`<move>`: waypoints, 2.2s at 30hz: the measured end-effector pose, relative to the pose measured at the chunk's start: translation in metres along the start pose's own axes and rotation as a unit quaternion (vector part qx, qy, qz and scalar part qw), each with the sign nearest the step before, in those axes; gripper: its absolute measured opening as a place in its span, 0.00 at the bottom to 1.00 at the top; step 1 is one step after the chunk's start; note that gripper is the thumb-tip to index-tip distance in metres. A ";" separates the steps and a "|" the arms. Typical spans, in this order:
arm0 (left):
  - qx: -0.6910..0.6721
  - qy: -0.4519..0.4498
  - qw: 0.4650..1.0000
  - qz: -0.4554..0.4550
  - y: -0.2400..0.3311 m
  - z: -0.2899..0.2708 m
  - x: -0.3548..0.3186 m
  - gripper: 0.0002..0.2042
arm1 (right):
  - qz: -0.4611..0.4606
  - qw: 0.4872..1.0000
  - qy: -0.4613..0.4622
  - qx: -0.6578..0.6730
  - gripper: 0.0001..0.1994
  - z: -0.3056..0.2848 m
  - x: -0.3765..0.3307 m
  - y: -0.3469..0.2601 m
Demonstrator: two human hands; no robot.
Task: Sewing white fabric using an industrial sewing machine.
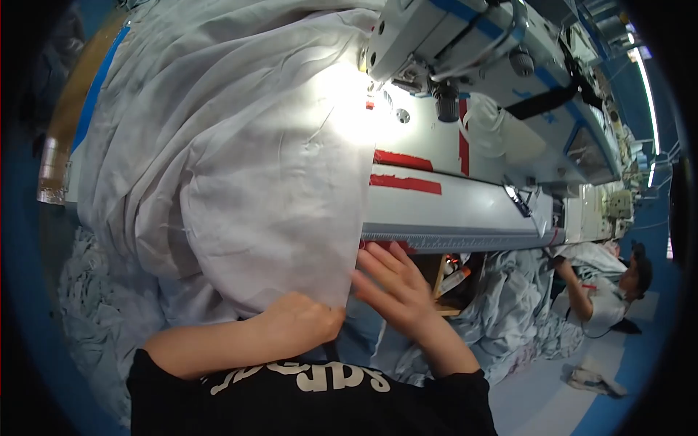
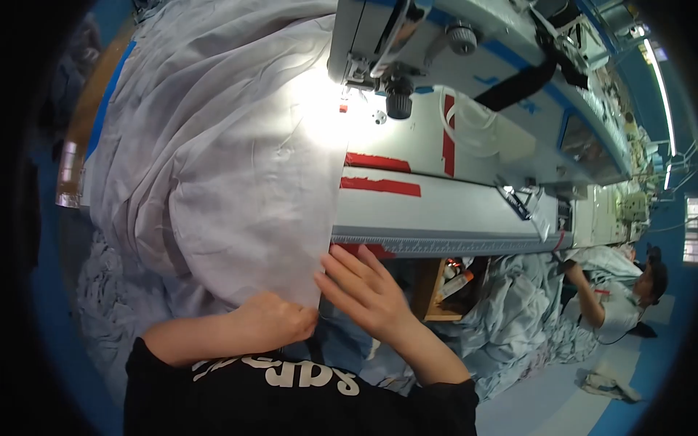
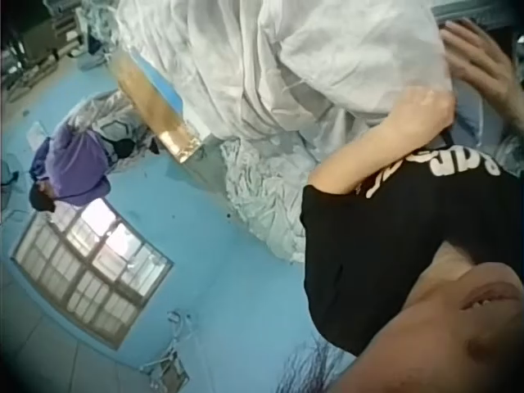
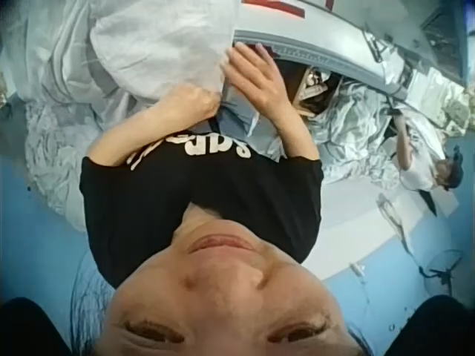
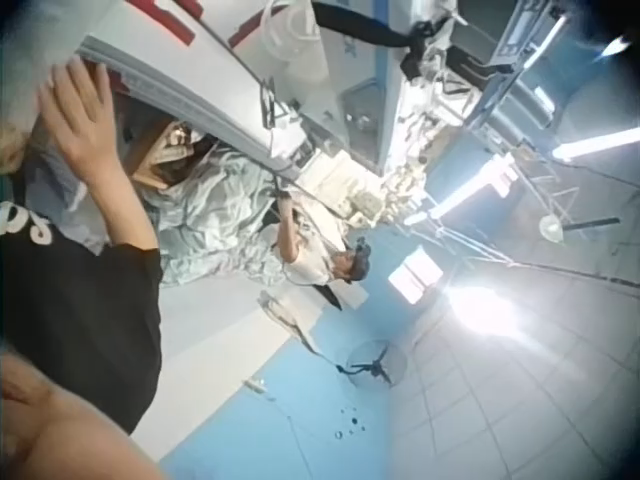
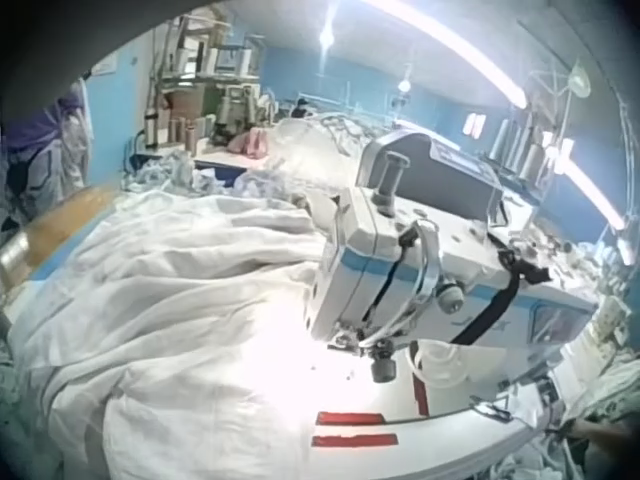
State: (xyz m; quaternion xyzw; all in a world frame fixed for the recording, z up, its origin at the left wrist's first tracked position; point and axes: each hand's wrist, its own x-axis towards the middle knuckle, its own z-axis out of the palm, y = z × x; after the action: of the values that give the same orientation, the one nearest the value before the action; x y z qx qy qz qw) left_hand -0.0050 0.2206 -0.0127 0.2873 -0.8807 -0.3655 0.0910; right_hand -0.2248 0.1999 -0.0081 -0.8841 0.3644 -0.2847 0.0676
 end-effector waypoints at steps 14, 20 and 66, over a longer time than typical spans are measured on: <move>0.132 0.476 0.863 -0.106 -0.191 -0.168 0.188 0.22 | -0.032 0.972 -0.106 0.205 0.10 0.018 0.015 0.036; 0.137 0.433 0.879 -0.145 -0.209 -0.200 0.209 0.15 | -0.017 0.959 -0.124 0.256 0.10 0.012 0.041 0.046; 0.349 0.358 0.806 -0.317 -0.339 -0.271 0.061 0.21 | 0.188 0.594 -0.013 0.782 0.42 0.071 0.093 -0.028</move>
State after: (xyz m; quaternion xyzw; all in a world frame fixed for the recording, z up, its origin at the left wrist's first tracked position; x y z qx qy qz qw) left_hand 0.1946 -0.1667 -0.0579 0.6731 -0.7139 0.0864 0.1726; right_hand -0.1153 0.1503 -0.0151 -0.4078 0.1590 -0.4303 0.7895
